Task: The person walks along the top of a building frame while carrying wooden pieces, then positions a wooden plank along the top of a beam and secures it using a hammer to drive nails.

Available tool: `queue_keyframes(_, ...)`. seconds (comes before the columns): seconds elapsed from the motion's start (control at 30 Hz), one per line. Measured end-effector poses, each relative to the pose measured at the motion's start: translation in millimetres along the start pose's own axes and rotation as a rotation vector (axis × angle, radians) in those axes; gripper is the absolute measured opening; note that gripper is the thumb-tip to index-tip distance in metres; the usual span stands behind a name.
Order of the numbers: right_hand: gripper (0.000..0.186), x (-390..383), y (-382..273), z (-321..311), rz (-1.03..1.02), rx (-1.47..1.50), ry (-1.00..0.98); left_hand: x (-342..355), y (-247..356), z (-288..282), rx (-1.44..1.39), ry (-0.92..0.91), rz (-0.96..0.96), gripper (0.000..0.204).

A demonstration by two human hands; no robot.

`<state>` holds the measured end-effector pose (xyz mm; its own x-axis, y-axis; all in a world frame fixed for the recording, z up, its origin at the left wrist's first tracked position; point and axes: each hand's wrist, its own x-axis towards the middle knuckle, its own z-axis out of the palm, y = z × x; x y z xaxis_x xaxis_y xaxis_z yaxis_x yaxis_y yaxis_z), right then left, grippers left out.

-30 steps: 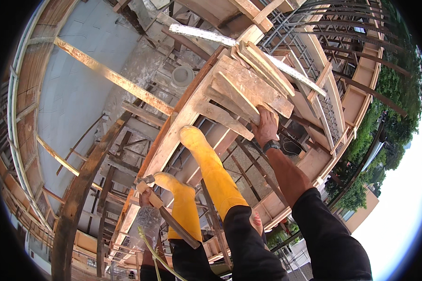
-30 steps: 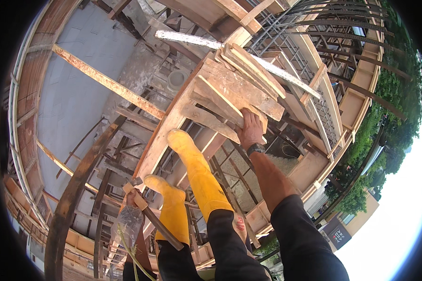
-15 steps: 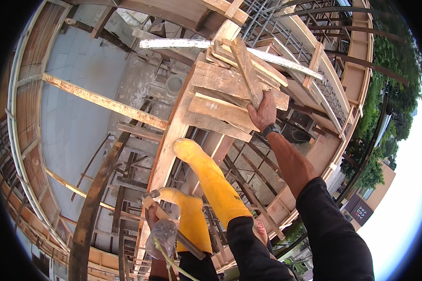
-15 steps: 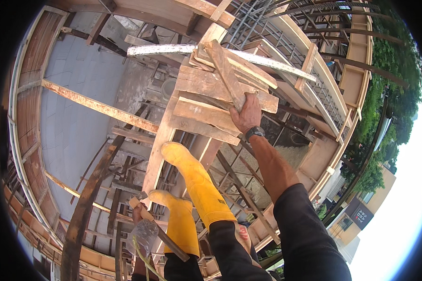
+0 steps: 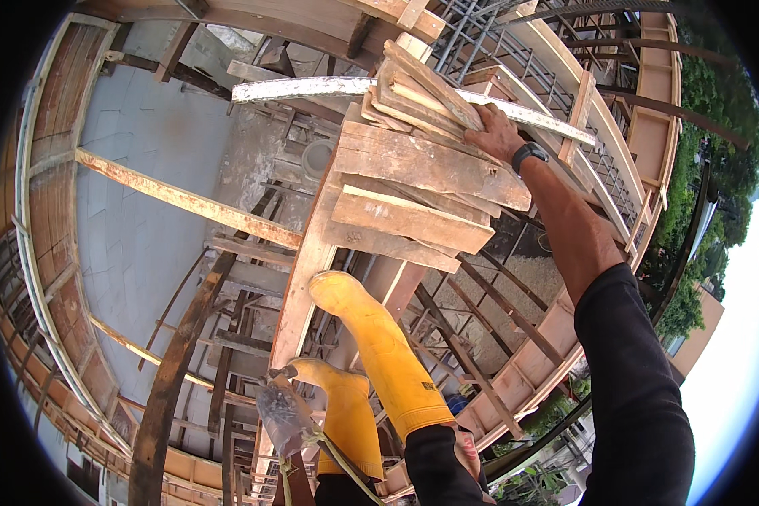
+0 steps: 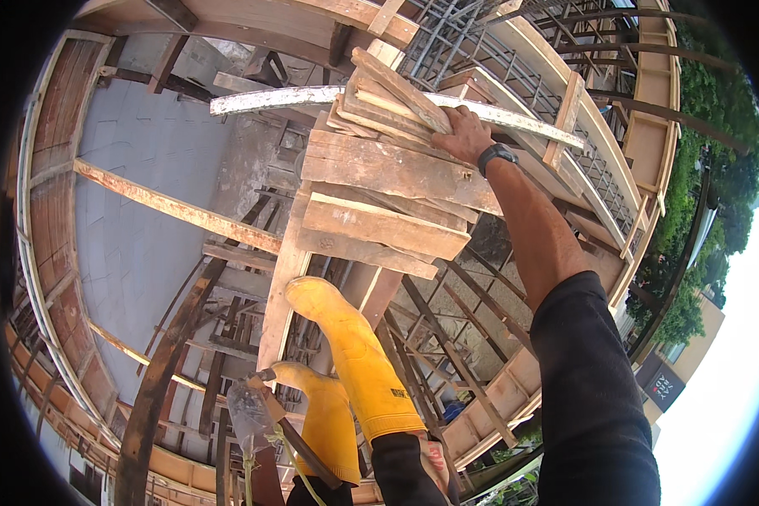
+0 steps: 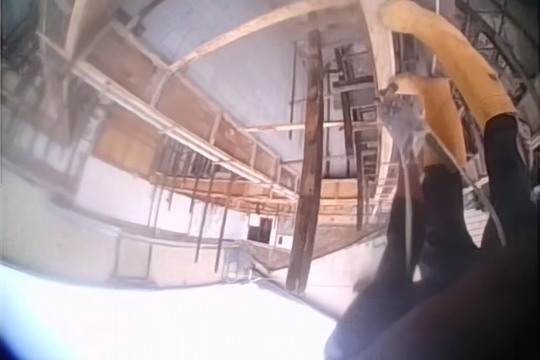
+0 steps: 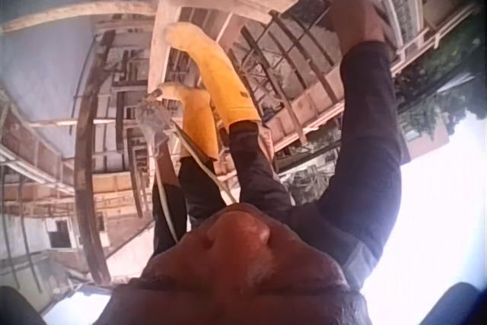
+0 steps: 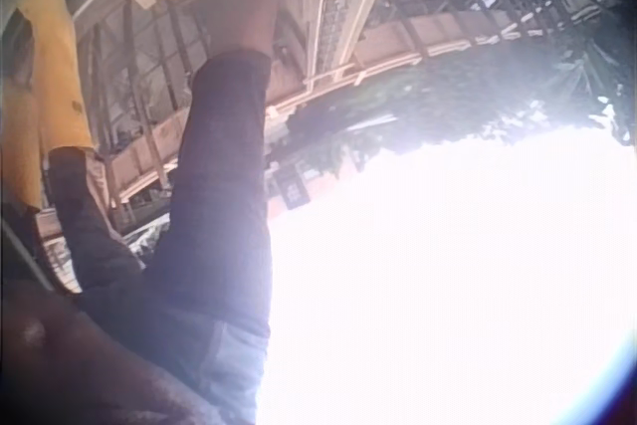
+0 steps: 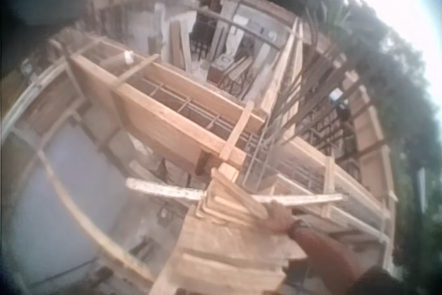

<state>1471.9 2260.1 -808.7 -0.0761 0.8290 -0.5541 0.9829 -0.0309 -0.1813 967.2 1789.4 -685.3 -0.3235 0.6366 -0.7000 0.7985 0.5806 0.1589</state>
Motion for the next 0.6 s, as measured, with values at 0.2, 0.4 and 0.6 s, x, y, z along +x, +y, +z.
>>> queue_keyframes(0.2,0.091,3.1,-3.5,6.7,-0.096,0.241,-0.035,-8.0,-0.8,8.2,-1.154,-0.071,-0.579,0.036)
queue_keyframes(0.4,0.098,4.6,-29.8,-19.1,-0.078,0.030,-0.056,-9.8,-1.7,5.6,-1.187,-0.090,-0.626,0.036)
queue_keyframes(0.6,0.088,0.9,-30.6,-0.6,-0.136,0.046,-0.018,-9.7,-3.1,3.9,-1.195,-0.081,-0.652,0.036)
